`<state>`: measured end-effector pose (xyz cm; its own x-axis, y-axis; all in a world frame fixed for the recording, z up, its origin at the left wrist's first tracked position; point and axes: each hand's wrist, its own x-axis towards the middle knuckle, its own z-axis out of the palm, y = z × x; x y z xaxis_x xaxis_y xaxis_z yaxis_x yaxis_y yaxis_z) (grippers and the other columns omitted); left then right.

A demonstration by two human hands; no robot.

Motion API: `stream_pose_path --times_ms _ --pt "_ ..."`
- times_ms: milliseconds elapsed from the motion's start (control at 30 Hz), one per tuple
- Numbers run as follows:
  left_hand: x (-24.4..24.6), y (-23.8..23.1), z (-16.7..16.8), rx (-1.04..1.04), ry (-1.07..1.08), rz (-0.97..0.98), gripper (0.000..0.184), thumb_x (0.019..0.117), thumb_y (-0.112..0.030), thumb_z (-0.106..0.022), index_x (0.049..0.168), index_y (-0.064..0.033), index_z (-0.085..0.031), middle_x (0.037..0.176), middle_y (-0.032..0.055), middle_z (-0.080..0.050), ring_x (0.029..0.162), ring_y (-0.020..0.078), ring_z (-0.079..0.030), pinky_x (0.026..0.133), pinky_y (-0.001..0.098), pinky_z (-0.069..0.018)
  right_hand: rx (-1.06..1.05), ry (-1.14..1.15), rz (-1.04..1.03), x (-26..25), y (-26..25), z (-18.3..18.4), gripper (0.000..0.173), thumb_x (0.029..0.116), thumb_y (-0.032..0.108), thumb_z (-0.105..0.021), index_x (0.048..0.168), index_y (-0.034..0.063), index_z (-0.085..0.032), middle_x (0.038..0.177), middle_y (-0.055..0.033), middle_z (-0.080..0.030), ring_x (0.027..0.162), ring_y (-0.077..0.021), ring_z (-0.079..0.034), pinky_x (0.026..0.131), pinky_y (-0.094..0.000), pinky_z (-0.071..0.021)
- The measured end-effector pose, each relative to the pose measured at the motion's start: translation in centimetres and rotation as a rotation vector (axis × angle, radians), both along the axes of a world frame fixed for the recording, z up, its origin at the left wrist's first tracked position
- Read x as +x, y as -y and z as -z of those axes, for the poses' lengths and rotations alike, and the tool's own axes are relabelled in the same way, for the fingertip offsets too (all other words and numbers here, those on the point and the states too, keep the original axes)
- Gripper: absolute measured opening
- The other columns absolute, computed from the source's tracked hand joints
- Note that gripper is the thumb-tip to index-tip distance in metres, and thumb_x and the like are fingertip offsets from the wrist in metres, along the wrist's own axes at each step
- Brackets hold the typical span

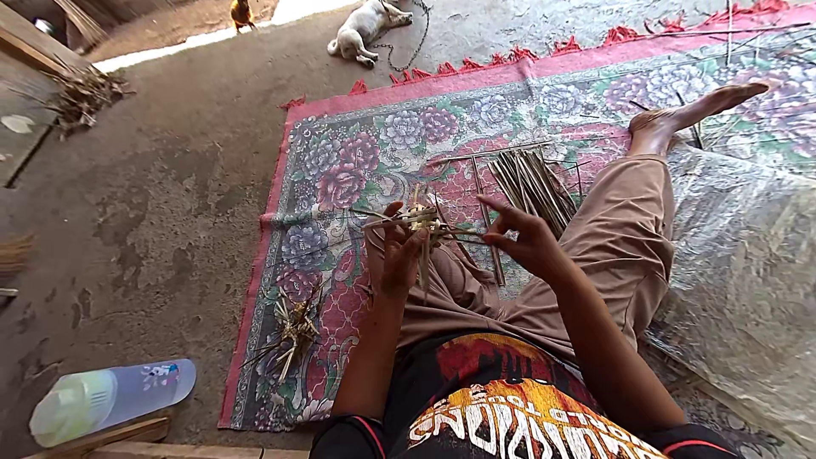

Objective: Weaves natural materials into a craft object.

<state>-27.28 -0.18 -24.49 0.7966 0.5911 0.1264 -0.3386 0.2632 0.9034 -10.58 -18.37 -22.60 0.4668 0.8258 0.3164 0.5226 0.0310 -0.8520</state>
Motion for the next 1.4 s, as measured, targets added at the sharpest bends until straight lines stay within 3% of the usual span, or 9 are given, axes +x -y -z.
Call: stream_pose_path --times_ms 167,367,633,767,900,1067,1167,1267,1400 --pt "0.7 1.2 0.1 0.118 0.064 -0.053 0.064 0.0912 -0.02 -0.078 0.145 -0.0316 -0.044 0.125 -0.001 -0.065 0.099 0.0128 -0.069 0.082 0.0313 -0.0611 0.082 0.119 0.379 -0.9 0.1 -1.4 0.026 0.0991 0.01 -0.06 0.119 -0.0051 -0.067 0.101 -0.0184 -0.069 0.096 -0.0273 -0.066 0.088 -0.0449 -0.054" --pt "0.8 2.1 0.4 0.287 0.048 0.003 0.066 0.0891 0.007 -0.068 0.144 -0.0203 -0.043 0.124 -0.0058 -0.065 0.103 0.007 -0.067 0.091 0.0281 -0.0577 0.03 -0.397 -0.063 -3.6 -1.5 -0.6 0.016 0.1026 0.015 -0.058 0.099 0.0031 -0.069 0.074 0.0034 -0.064 0.064 -0.0002 -0.057 0.063 -0.0203 -0.0503" --pt "0.8 1.9 1.3 0.299 0.09 0.003 0.076 0.0739 0.012 -0.074 0.136 -0.0227 -0.049 0.124 -0.0061 -0.062 0.095 0.0057 -0.067 0.08 0.0252 -0.06 -0.049 -0.688 -0.168 -4.3 -2.2 0.4 0.003 0.0962 0.001 -0.061 0.094 0.0025 -0.063 0.078 -0.0006 -0.064 0.07 -0.0062 -0.062 0.071 -0.0257 -0.0558" --pt "0.5 1.6 1.7 0.227 0.066 0.01 0.066 0.0803 0.008 -0.072 0.134 -0.0261 -0.054 0.119 -0.0087 -0.067 0.094 0.0031 -0.067 0.079 0.0226 -0.0583 -0.099 -0.828 -0.245 -4.2 -2.2 0.3 0.007 0.1013 0.002 -0.052 0.099 0.0034 -0.058 0.076 -0.0015 -0.067 0.069 -0.0087 -0.067 0.071 -0.0264 -0.0587" --pt "0.2 1.0 1.3 0.113 0.09 0.022 0.058 0.0902 -0.005 -0.072 0.137 -0.0324 -0.052 0.117 -0.0111 -0.068 0.097 0.0021 -0.066 0.083 0.0225 -0.0566 -0.209 -0.62 -0.273 -3.9 -2.0 1.0 0.007 0.1003 0.001 -0.058 0.101 -0.0032 -0.064 0.08 -0.0041 -0.07 0.072 -0.008 -0.068 0.074 -0.026 -0.0584" --pt "0.3 0.8 1.0 0.096 0.068 0.027 0.059 0.0914 -0.003 -0.07 0.14 -0.0302 -0.049 0.117 -0.0073 -0.067 0.093 0.0039 -0.066 0.08 0.0229 -0.0571 -0.311 -0.379 -0.306 -3.5 -1.5 0.9 0.008 0.0974 0.01 -0.067 0.098 0.0038 -0.072 0.087 0.0 -0.069 0.076 -0.0016 -0.06 0.074 -0.0235 -0.0518" --pt "0.3 0.6 1.1 0.093 0.099 0.044 0.061 0.0909 -0.002 -0.071 0.142 -0.0304 -0.05 0.121 -0.0066 -0.067 0.099 0.0054 -0.067 0.085 0.0243 -0.0573 -0.087 -0.458 -0.267 -3.6 -1.1 -0.1 0.005 0.0951 0.005 -0.066 0.095 0.0043 -0.071 0.075 0.0042 -0.063 0.064 0.0009 -0.053 0.064 -0.0187 -0.0485" --pt "0.2 0.6 1.0 0.087 0.129 0.088 0.066 0.0885 -0.004 -0.076 0.142 -0.031 -0.049 0.123 -0.0058 -0.068 0.101 0.0069 -0.068 0.087 0.0257 -0.0582 0.195 -0.545 -0.233 -3.9 -1.0 -0.7 0.01 0.0956 0.002 -0.063 0.101 0.0054 -0.07 0.084 0.0038 -0.069 0.07 -0.0022 -0.063 0.069 -0.0215 -0.0575" --pt "0.2 0.9 0.7 0.067 0.132 0.124 0.072 0.0853 0.0 -0.076 0.143 -0.0302 -0.046 0.124 -0.0049 -0.067 0.1 0.0082 -0.069 0.085 0.0266 -0.0594 0.329 -0.523 -0.141 -4.1 -1.3 -0.8 0.014 0.097 -0.001 -0.062 0.105 0.0057 -0.071 0.092 0.0026 -0.072 0.071 -0.0014 -0.064 0.067 -0.0188 -0.0562"
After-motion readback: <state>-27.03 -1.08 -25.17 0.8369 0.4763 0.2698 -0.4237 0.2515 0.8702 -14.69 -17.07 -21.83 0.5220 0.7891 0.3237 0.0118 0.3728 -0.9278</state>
